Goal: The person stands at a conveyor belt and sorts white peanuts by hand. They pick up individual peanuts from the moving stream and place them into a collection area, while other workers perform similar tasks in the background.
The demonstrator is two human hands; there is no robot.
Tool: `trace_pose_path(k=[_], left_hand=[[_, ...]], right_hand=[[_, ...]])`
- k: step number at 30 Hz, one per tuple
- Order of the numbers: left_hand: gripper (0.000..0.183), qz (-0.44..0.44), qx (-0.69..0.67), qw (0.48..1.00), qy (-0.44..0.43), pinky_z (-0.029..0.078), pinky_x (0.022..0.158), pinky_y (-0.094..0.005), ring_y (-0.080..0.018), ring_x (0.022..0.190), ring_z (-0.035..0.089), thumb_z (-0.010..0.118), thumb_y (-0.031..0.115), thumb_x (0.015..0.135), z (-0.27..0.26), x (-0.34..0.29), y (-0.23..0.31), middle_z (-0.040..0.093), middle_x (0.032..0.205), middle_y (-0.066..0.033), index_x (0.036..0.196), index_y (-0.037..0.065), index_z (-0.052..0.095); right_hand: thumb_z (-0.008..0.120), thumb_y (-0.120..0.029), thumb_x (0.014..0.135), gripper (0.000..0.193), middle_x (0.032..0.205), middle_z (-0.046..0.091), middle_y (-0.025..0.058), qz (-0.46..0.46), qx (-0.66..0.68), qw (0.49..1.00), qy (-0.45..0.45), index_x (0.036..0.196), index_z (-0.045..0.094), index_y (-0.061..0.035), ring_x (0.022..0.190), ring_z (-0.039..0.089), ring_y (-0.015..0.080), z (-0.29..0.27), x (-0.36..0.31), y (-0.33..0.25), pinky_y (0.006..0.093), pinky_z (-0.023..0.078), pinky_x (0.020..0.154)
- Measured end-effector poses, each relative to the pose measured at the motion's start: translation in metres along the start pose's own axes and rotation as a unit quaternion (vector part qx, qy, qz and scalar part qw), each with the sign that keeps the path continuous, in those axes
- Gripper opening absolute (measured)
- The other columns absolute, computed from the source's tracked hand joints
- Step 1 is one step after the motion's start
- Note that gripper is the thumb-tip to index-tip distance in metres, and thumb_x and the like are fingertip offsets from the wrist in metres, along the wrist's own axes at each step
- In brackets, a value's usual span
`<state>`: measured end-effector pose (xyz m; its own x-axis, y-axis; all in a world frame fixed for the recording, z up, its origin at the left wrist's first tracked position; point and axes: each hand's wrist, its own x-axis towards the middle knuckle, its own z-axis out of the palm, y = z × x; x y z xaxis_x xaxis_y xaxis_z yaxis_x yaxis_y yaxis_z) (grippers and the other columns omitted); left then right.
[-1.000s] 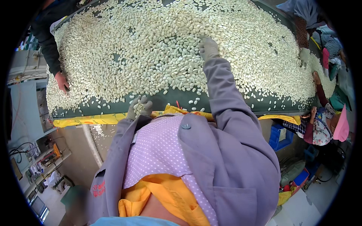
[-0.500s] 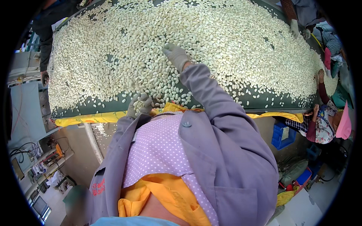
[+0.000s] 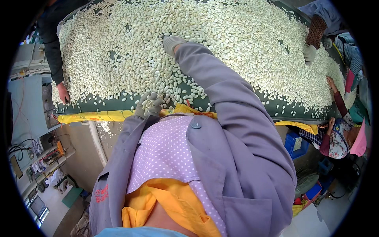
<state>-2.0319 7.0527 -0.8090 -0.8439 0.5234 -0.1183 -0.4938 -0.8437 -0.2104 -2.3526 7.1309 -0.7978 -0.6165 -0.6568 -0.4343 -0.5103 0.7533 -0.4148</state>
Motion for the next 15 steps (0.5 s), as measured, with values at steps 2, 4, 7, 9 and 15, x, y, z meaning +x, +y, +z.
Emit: trace_pose_path(k=[2,4,7,9,15], left_hand=[[0.034,0.008,0.003,1.000,-0.010,0.041,0.039,-0.0180,-0.0185,0.074,0.050,0.046,0.035,0.103,0.000,0.003,-0.005,0.055,0.112,-0.0189,0.116,0.007,0.061],[0.035,0.007,0.012,1.000,-0.014,0.042,0.040,-0.0180,-0.0187,0.074,0.050,0.045,0.035,0.104,-0.003,0.008,-0.008,0.054,0.112,-0.0190,0.116,0.007,0.061],[0.035,0.002,0.016,1.000,-0.020,0.043,0.041,-0.0183,-0.0184,0.075,0.050,0.045,0.034,0.104,-0.008,0.013,-0.013,0.053,0.118,-0.0201,0.116,0.006,0.061],[0.035,-0.007,0.021,1.000,-0.021,0.042,0.041,-0.0181,-0.0179,0.075,0.050,0.045,0.036,0.104,-0.017,0.020,-0.012,0.054,0.118,-0.0197,0.115,0.008,0.062],[0.036,0.001,0.041,0.999,-0.011,0.040,0.039,-0.0173,-0.0174,0.074,0.050,0.046,0.040,0.103,-0.009,0.034,-0.028,0.057,0.115,-0.0170,0.116,0.010,0.063]], right_hand=[[0.051,-0.027,0.097,0.031,0.101,0.068,0.0127,-0.032,0.242,0.970,0.005,0.112,0.062,-0.0026,0.092,0.066,0.0240,0.001,-0.024,0.029,0.0372,0.053,0.076],[0.054,-0.030,0.095,0.027,0.085,0.064,0.0065,-0.018,0.546,0.835,-0.064,0.106,0.064,-0.0072,0.077,0.063,0.0149,-0.005,-0.055,0.055,0.0298,0.050,0.063],[0.055,-0.030,0.095,0.020,0.069,0.055,-0.0006,-0.036,0.625,0.771,-0.118,0.100,0.065,-0.0140,0.063,0.053,0.0031,-0.011,-0.104,0.057,0.0208,0.041,0.049],[0.052,-0.030,0.096,0.024,0.078,0.062,0.0067,-0.161,0.371,0.914,0.013,0.099,0.064,-0.0091,0.069,0.061,0.0218,0.014,-0.105,0.062,0.0357,0.050,0.064],[0.040,-0.014,0.097,0.036,0.111,0.067,0.0273,-0.073,-0.055,0.993,-0.069,0.131,0.049,-0.0041,0.101,0.068,0.0402,0.024,-0.118,0.006,0.0496,0.051,0.088]])
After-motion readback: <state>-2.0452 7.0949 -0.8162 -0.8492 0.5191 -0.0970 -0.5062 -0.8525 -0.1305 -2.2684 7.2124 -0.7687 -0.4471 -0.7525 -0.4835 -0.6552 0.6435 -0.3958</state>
